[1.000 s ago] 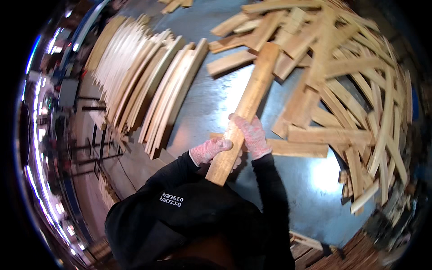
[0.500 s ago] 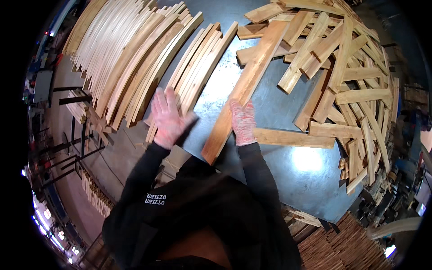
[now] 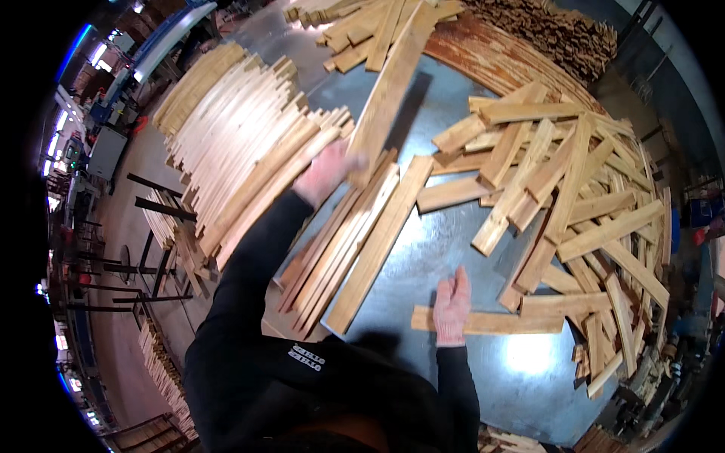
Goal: The person repeatedly picks up thin wooden planks from a large pile on the floor and stacks them neatly on a metal rack. The person wears gloves and handles the planks one by one or in small groups, aligning them before placing them on the rack.
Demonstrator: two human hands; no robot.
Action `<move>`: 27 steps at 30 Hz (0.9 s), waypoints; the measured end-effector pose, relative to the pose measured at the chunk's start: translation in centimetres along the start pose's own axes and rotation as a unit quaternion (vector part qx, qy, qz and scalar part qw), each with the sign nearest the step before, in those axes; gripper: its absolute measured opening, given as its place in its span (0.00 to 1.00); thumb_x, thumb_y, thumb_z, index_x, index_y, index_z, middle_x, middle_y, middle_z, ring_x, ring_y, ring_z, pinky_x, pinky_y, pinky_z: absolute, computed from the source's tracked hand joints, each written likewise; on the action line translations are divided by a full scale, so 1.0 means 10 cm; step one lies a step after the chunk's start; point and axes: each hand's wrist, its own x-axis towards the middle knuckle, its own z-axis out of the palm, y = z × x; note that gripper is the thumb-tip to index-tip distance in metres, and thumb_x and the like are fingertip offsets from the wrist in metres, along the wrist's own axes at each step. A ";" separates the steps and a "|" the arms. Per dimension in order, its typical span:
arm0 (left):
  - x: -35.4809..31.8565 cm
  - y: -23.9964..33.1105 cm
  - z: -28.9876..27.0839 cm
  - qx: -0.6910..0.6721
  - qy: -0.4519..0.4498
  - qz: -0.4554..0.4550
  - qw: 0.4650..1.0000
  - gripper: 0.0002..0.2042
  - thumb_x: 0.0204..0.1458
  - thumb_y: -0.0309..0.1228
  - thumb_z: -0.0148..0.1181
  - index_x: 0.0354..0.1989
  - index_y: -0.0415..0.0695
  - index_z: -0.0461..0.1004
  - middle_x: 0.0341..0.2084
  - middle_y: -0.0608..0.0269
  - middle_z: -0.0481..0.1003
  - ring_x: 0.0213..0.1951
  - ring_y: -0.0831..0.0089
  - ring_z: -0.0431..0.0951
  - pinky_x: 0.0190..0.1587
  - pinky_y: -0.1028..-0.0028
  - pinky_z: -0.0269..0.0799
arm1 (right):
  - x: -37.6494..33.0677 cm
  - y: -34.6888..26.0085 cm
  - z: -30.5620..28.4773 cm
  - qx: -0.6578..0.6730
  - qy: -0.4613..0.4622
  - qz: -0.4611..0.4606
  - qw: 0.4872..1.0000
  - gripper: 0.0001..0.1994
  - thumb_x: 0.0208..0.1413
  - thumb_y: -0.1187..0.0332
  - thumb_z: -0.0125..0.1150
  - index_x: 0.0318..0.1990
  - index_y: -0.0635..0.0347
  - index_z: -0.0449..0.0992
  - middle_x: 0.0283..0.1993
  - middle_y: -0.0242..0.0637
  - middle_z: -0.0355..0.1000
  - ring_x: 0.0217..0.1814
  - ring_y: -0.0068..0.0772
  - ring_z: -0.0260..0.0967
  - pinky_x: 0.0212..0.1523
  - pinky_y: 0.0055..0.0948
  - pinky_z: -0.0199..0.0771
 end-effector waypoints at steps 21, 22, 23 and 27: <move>-1.44 -1.07 0.41 0.129 -0.046 -0.228 0.964 0.33 0.53 0.62 0.56 0.53 0.45 0.74 0.45 0.40 0.77 0.48 0.49 0.79 0.52 0.55 0.73 | 0.80 -0.66 1.68 -0.242 -0.260 -0.022 0.935 0.45 0.63 0.33 0.42 0.69 0.70 0.57 0.63 0.59 0.67 0.63 0.61 0.66 0.62 0.45 0.67; -1.28 -1.02 0.38 0.200 -0.076 -0.201 0.956 0.35 0.54 0.61 0.56 0.57 0.41 0.71 0.52 0.37 0.74 0.54 0.48 0.76 0.56 0.56 0.71 | 0.93 -0.68 1.67 -0.255 -0.217 -0.023 0.942 0.44 0.62 0.34 0.44 0.69 0.70 0.57 0.68 0.61 0.61 0.69 0.59 0.59 0.68 0.43 0.61; -1.16 -1.20 0.47 0.240 -0.013 -0.086 0.967 0.37 0.54 0.61 0.56 0.59 0.38 0.69 0.56 0.37 0.71 0.57 0.46 0.73 0.58 0.58 0.69 | 1.01 -0.66 1.75 -0.304 -0.190 -0.073 0.931 0.44 0.62 0.36 0.45 0.70 0.69 0.56 0.70 0.61 0.58 0.71 0.58 0.57 0.69 0.43 0.60; -0.82 -1.19 0.55 0.101 -0.055 -0.048 0.992 0.46 0.51 0.54 0.66 0.68 0.32 0.57 0.65 0.36 0.61 0.68 0.48 0.61 0.69 0.60 0.57 | 1.00 -0.11 2.16 -0.212 -0.083 -0.116 0.967 0.42 0.62 0.46 0.56 0.73 0.67 0.52 0.72 0.62 0.53 0.74 0.56 0.52 0.72 0.43 0.53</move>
